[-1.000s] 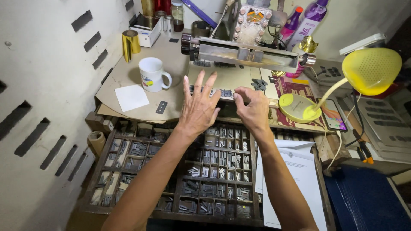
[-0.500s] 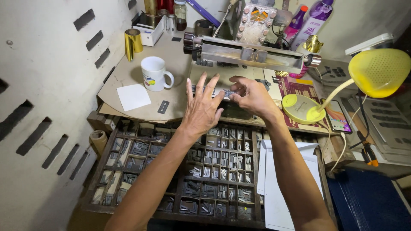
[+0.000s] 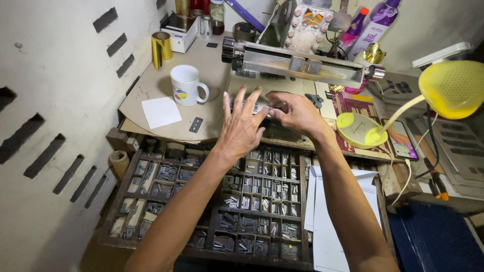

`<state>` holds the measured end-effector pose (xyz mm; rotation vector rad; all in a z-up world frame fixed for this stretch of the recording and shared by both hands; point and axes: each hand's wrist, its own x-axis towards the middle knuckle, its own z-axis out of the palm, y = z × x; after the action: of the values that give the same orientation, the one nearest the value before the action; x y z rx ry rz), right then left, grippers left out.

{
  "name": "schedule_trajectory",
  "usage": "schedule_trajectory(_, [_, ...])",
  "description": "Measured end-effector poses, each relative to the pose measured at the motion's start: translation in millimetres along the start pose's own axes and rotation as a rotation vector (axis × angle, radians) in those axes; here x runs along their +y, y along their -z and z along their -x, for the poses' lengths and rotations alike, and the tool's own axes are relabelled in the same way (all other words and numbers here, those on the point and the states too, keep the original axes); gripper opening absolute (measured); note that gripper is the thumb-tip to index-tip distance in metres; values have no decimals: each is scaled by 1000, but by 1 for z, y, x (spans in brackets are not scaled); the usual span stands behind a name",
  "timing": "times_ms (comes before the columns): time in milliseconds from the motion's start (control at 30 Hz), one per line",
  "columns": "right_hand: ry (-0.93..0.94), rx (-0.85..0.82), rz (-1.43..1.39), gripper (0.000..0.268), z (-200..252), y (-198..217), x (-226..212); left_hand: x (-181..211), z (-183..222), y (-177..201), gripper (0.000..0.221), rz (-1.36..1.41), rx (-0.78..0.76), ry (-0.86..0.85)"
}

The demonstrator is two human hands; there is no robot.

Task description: Manually selecting and arranging metal type characters from a type case for letterpress printing.

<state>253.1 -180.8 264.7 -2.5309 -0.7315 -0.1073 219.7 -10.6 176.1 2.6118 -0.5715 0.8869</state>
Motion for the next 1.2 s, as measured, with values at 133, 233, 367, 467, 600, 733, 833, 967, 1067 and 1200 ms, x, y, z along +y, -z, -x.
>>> schedule_trajectory(133, [-15, -3, -3, 30, -3, -5, 8, -1, -1, 2, 46, 17, -12, 5])
schedule_trajectory(233, [4, 12, 21, 27, -3, -6, 9, -3, 0, 3, 49, 10, -23, -4])
schedule_trajectory(367, [15, 19, 40, 26, -5, -11, 18, -3, -1, 2, 47, 6, -31, 10])
schedule_trajectory(467, [-11, 1, 3, 26, -3, -6, 28, -3, -2, 2, 48, 7, -36, 5])
schedule_trajectory(600, [-33, -44, -241, 24, 4, 3, 55, -4, -2, 3, 49, -2, -31, 3])
schedule_trajectory(733, [-96, -34, -274, 34, 1, -4, 43, -7, -2, -3, 49, -1, -27, -6])
schedule_trajectory(833, [-114, -38, -168, 54, -8, -18, 64, -8, -2, -6, 48, -3, -16, -3])
schedule_trajectory(967, [-139, 4, -204, 57, -6, -16, 52, -6, -2, -1, 47, 5, -26, 6])
schedule_trajectory(1067, [-123, 21, -215, 55, -4, -17, 52, -6, -1, -3, 46, 9, -24, 1])
schedule_trajectory(1200, [-85, 27, -191, 55, -8, -22, 62, -3, 1, -5, 48, 23, -22, 16])
